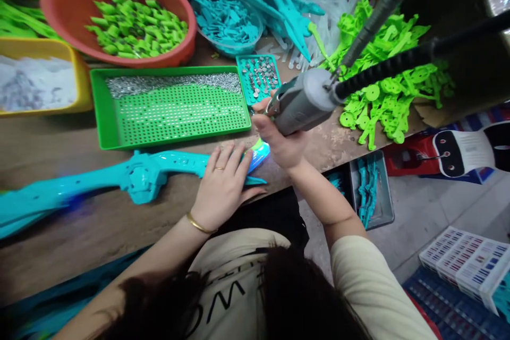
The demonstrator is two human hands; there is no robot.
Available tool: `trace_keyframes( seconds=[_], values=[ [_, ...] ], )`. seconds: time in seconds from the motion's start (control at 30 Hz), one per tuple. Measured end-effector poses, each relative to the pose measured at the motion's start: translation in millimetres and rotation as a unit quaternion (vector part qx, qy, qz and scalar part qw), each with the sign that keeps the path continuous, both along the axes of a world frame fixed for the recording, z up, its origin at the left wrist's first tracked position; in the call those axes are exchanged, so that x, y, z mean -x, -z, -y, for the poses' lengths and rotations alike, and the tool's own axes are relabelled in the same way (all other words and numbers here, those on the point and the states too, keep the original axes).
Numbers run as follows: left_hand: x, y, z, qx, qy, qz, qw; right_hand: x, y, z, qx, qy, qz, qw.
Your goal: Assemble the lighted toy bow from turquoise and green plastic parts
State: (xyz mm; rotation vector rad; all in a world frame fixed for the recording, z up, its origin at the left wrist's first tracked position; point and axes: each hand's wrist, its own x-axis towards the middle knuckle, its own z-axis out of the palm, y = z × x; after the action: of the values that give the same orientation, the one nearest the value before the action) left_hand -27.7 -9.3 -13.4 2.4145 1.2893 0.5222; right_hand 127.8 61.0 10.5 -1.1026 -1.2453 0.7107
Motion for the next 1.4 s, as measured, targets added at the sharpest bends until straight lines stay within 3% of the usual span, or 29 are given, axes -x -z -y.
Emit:
trace_keyframes(
  seconds=[0.1, 0.23, 0.4, 0.53, 0.63, 0.8, 1.03, 1.2, 1.4],
  values=[
    [2.3, 11.0, -4.1, -0.033, 0.012, -0.048, 0.998, 2.1, 7.3, -5.2, -0.036, -0.004, -0.035, 0.999],
    [1.9, 15.9, -3.6, -0.081, 0.015, -0.069, 0.994, 6.1, 12.6, -7.4, -0.035, -0.010, -0.039, 0.999],
    [3.7, 13.6, -1.0, -0.081, 0.021, -0.069, 0.994, 11.3, -9.8, -13.2, -0.010, 0.002, -0.035, 0.999],
    [6.1, 12.7, 4.9, -0.107, 0.031, -0.085, 0.990, 28.3, -23.3, -39.6, -0.027, -0.007, 0.000, 1.000],
    [6.1, 12.5, 8.2, -0.117, 0.031, -0.095, 0.988, 44.1, -9.1, -63.8, -0.015, -0.003, 0.027, 1.000],
    [5.0, 13.5, 9.2, -0.121, 0.026, -0.085, 0.989, 52.1, 19.8, -79.8, 0.026, 0.039, -0.039, 0.998],
    [5.7, 18.7, 8.4, -0.111, 0.026, -0.070, 0.991, 51.2, 22.3, -75.5, -0.014, 0.032, -0.046, 0.998],
    [9.1, 17.2, 11.2, -0.141, 0.025, -0.081, 0.986, 48.1, 6.2, -71.9, -0.056, 0.014, -0.036, 0.998],
    [19.7, 16.8, 18.7, -0.169, 0.037, -0.071, 0.982, -0.1, -23.3, -53.9, -0.125, 0.035, -0.063, 0.990]
  ],
)
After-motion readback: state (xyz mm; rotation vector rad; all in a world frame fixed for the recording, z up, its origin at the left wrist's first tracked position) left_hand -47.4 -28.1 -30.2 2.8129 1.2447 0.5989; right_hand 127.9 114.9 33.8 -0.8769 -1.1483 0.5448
